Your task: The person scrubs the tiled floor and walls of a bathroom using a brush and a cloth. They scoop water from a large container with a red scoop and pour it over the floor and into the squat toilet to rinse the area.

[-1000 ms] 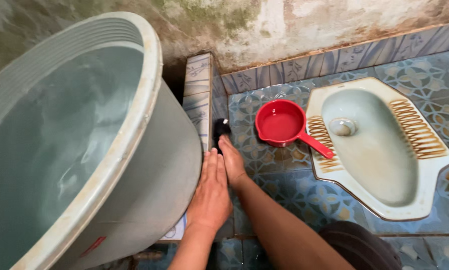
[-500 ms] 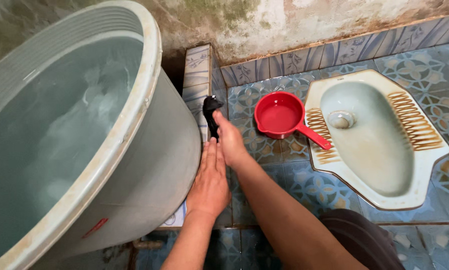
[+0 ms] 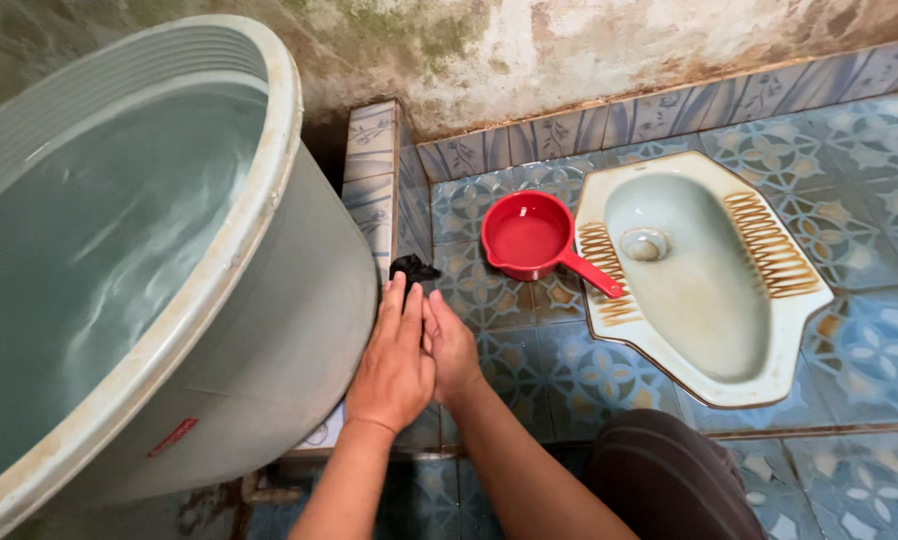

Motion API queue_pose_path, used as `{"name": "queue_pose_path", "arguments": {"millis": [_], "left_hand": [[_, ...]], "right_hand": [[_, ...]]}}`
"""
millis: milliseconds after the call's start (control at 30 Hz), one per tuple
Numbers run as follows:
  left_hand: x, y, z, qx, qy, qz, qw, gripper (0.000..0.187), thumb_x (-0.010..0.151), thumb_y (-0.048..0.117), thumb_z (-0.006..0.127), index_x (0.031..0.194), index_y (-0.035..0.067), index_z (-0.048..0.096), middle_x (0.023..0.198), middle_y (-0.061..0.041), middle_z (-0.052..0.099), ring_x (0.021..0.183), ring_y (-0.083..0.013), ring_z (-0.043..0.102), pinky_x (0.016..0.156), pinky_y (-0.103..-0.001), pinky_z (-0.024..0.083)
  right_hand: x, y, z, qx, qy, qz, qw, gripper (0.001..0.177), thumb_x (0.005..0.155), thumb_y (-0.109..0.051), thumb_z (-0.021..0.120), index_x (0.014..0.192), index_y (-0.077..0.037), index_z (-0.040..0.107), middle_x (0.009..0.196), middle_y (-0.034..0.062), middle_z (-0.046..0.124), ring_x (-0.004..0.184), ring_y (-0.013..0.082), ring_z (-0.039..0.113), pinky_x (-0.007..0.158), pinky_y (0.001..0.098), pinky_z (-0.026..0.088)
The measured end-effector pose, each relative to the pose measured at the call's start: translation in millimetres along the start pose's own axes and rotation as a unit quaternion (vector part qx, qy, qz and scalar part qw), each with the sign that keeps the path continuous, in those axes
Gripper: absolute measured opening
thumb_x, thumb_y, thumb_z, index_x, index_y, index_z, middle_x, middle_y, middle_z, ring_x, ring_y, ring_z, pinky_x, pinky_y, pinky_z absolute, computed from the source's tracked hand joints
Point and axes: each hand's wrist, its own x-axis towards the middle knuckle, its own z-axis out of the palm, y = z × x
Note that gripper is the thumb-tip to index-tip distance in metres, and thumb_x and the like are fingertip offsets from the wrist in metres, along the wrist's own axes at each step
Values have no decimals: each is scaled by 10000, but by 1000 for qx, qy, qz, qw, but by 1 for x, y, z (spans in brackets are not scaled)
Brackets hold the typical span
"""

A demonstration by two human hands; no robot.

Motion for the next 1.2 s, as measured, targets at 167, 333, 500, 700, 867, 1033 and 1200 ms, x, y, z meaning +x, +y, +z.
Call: {"name": "queue_pose_path", "arguments": {"millis": [167,333,500,700,867,1033,1200], "left_hand": [[-3,-4,0,0,3,17,1000,710,824,99,525,1503,-39,369,1636,-261,248,1513,-423,240,1220,-446,233],[-3,-2,2,18,7,25,999,678,865,131,549,1495,-47,375,1642,-260,253,1517,-415,254,1225,-449,238],[-4,-5,2,0,7,30,1000,656,904,172,539,1505,-37,378,1642,-263,260,1522,-420,252,1233,-451,234],[-6,-8,2,-25,16,27,999,667,951,199,526,1548,-37,344,1655,-268,257,1540,-425,245,1251,-452,228],[-6,-4,-1,-22,14,30,999,693,937,219,535,1546,-36,325,1653,-266,258,1537,-414,247,1248,-447,227],[-8,-7,0,-37,11,29,999,677,964,228,529,1561,-16,323,1664,-255,269,1545,-407,248,1251,-437,231],[-9,-15,4,-63,21,46,997,717,964,266,526,1581,-25,306,1667,-265,267,1551,-424,257,1273,-453,226]], "right_hand": [[-7,27,-43,-97,141,40,985,553,1041,-438,527,1340,18,618,1324,129,643,1190,225,590,1036,371,452],[-13,47,-94,-266,307,162,900,603,1001,-515,566,1284,5,679,1233,113,698,1082,190,586,958,334,436],[-17,37,-60,-89,64,-2,994,516,1064,-406,519,1369,0,610,1318,104,639,1192,196,595,1054,343,465],[-28,21,-28,-658,30,-162,735,539,1039,-326,503,1459,10,535,1425,172,644,1262,234,633,964,327,476],[-40,35,-46,-341,287,130,886,579,1035,-489,489,1292,-1,666,1273,95,690,1158,202,612,1002,327,462],[-28,23,-33,-191,153,79,966,457,1022,-372,515,1278,-30,677,1240,95,692,1119,197,624,981,342,482],[-49,10,-16,-264,66,6,962,377,1009,-271,476,1234,-50,683,1164,83,665,1045,177,600,921,321,471]]}}
